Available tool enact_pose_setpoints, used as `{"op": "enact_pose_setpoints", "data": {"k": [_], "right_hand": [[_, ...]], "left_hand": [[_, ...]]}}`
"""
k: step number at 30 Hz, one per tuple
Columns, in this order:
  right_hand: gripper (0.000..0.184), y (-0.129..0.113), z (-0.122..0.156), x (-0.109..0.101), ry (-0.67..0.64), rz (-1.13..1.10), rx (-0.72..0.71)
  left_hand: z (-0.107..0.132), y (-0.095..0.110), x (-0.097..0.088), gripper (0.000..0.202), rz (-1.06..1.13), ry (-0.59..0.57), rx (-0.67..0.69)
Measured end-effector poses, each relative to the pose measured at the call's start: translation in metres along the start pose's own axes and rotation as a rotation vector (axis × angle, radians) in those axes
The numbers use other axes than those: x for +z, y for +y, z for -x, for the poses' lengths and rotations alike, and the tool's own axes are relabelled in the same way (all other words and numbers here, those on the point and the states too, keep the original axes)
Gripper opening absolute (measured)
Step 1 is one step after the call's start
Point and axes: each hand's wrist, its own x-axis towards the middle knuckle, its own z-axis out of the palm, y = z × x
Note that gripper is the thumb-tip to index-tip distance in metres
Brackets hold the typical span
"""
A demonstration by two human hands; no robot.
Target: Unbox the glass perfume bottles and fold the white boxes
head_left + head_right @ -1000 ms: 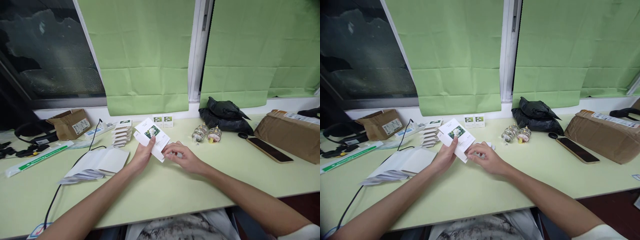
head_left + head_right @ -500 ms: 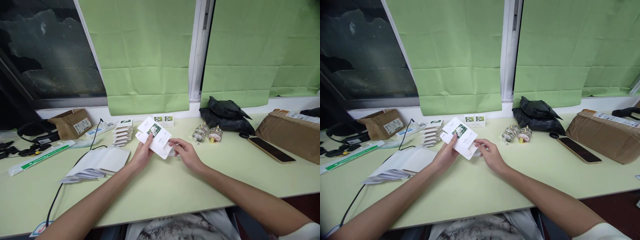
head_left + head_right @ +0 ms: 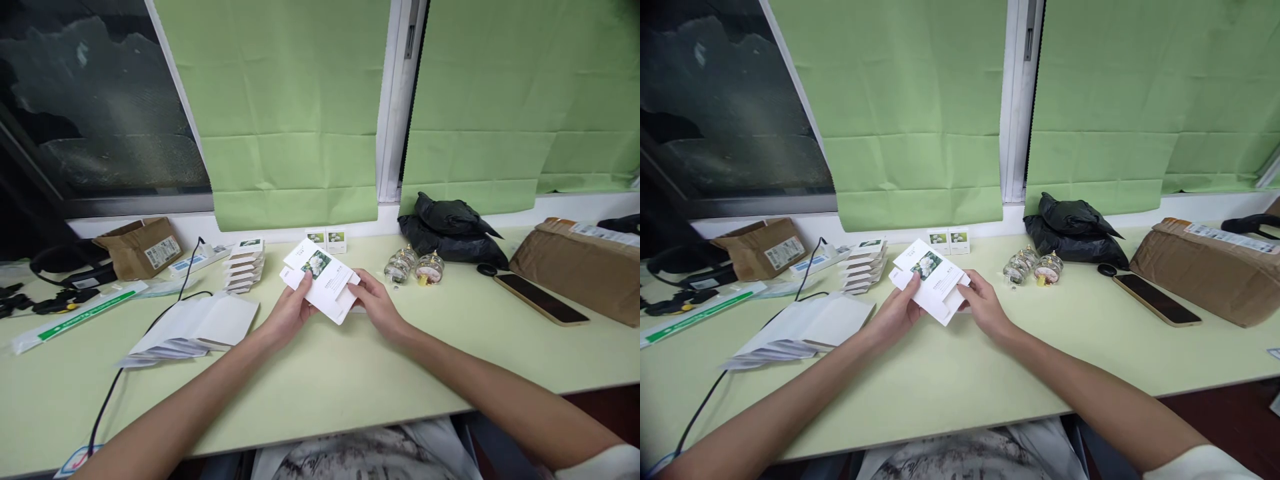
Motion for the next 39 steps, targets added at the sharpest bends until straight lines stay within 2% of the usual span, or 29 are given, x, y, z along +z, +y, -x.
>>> {"op": "enact_pose_setpoints", "data": {"k": [4,9,14,18,20,23,25,31,36,39], "right_hand": [[0.020,-0.003,-0.003,-0.004,-0.011,-0.091,0.015],[0.028,0.001,-0.005,-0.008,-0.084,0.056,-0.004],[0.034,0.000,-0.006,-0.013,-0.034,0.037,-0.027],[0.037,-0.010,-0.007,-0.017,-0.136,0.067,0.003],[0.037,-0.014,-0.008,-0.018,-0.142,0.093,0.011],[0.036,-0.016,-0.010,-0.020,-0.099,0.104,-0.003],[0.035,-0.017,-0.011,-0.024,-0.116,0.101,-0.017],[0.034,-0.019,-0.016,-0.040,-0.322,0.190,-0.053],[0.036,-0.020,-0.015,-0.040,-0.340,0.190,-0.002],[0.033,-0.020,-0.014,-0.037,-0.302,0.170,0.028]], "left_hand": [[-0.003,0.002,-0.010,0.047,-0.073,0.020,0.016],[-0.006,0.000,-0.019,0.051,-0.260,-0.075,-0.069],[-0.006,0.005,-0.017,0.054,-0.232,-0.134,0.002],[-0.004,0.014,-0.019,0.059,-0.361,-0.161,0.056],[-0.002,0.018,-0.020,0.062,-0.410,-0.176,0.049],[0.000,0.022,-0.020,0.068,-0.438,-0.269,0.026],[0.001,0.023,-0.020,0.066,-0.418,-0.320,0.038],[-0.002,0.017,-0.022,0.064,-0.396,-0.254,0.007],[-0.003,0.011,-0.022,0.056,-0.411,-0.189,0.107],[-0.003,0.010,-0.021,0.055,-0.402,-0.175,0.107]]}}
